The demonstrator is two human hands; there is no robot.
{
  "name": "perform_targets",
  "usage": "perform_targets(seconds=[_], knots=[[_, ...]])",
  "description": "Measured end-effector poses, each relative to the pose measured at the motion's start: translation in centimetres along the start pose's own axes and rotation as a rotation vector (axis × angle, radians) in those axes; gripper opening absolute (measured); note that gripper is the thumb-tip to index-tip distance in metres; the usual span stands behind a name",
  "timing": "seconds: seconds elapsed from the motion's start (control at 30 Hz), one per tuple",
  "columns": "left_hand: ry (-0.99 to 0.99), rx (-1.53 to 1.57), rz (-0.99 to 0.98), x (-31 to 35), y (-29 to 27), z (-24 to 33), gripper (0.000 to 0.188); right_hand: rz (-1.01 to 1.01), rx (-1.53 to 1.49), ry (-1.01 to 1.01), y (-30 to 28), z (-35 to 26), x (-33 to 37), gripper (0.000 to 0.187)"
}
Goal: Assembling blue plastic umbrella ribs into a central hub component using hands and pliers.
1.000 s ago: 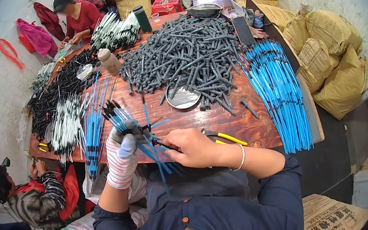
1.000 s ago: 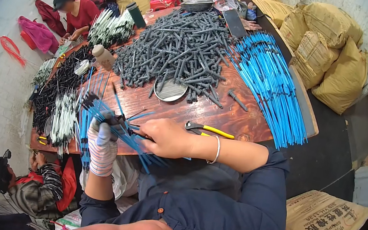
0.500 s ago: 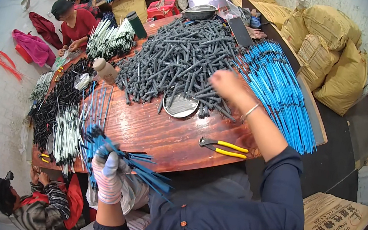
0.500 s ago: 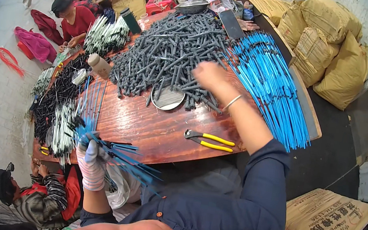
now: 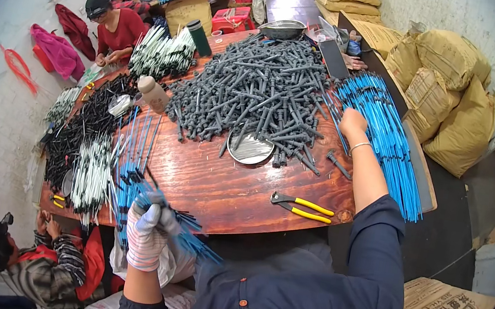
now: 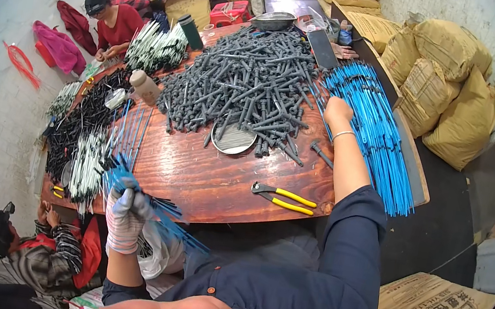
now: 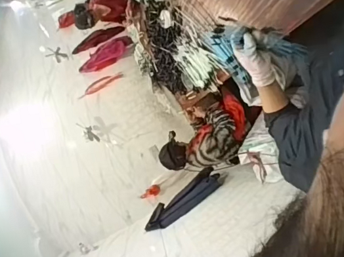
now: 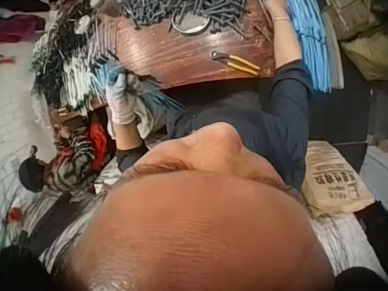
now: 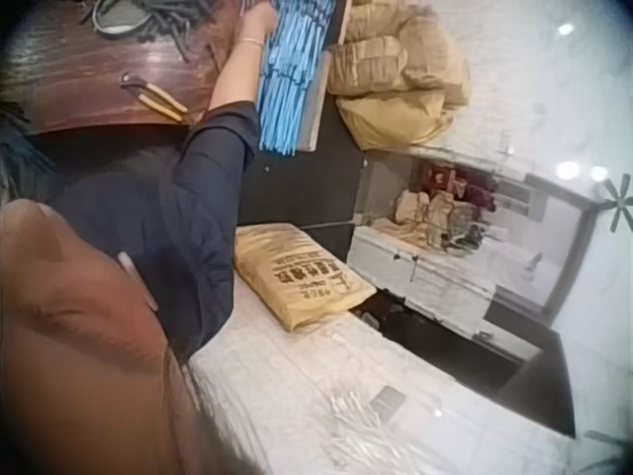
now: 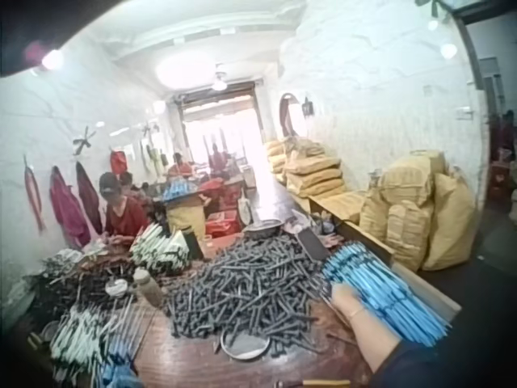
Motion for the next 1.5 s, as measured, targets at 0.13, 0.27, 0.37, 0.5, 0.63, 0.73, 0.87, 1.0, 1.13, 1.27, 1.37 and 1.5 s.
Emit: perform_targets(seconds=[0.13, 0.27, 0.37, 0.5, 0.63, 0.73, 0.87, 1.0, 1.13, 1.27, 1.37, 1.5], knots=[[0.108, -0.197, 0.083, 0.4, -0.3, 0.5, 0.029, 0.050, -0.096, -0.032, 0.8, 0.9, -0.7, 0.020], [0.113, -0.171, 0.084, -0.3, -0.6, 0.1, 0.021, -0.065, -0.422, -0.169, -0.2, 3.3, -2.5, 0.009], [0.106, -0.171, 0.094, 0.3, -1.7, -0.1, 0.022, -0.224, -0.650, -0.231, -2.9, 0.7, 0.4, 0.008], [0.062, -0.187, 0.166, -0.5, -1.4, -0.8, 0.030, -0.340, -0.750, -0.411, -7.8, -4.7, 7.5, 0.012], [0.061, -0.076, 0.008, -2.5, 0.5, -1.5, 0.049, -0.613, -0.825, -0.664, -9.2, -12.5, 19.3, 0.010], [-0.008, 0.022, -0.109, -3.3, 2.7, -2.6, 0.055, -0.808, -0.870, -0.780, -8.3, -16.2, 26.8, 0.012], [-0.015, -0.360, -0.017, -3.0, 4.1, -2.3, 0.036, -0.678, -0.913, -0.953, -5.3, -19.0, 29.8, 0.017], [0.160, -0.188, 0.122, -1.4, 1.5, -2.1, 0.027, -0.737, -0.789, -1.090, -2.8, -20.3, 30.2, 0.015], [0.084, -0.015, 0.105, -0.1, -0.1, -1.7, 0.024, 0.135, -0.406, -0.525, -0.9, -8.2, 12.9, 0.021], [0.198, -0.070, 0.146, 1.0, 0.3, -0.1, 0.027, 0.079, -0.035, -0.029, 0.2, 1.2, 8.8, 0.043], [0.025, -0.210, -0.025, 1.5, 0.5, 0.6, 0.028, -0.109, -0.122, 0.090, 2.5, 3.5, 7.5, 0.041], [0.006, -0.399, -0.003, 1.3, 0.6, 1.2, 0.026, 0.041, -0.444, -0.111, 2.2, 5.7, 4.2, 0.028]])
Point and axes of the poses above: each hand's wrist, its own x-axis away from the middle knuckle, its own y-axis out of the palm, z = x × y, the point moved 7 cm from there along -x, towards the middle knuckle, and after that the axes turned 6 degrees about -z, right-handed, at the moved point
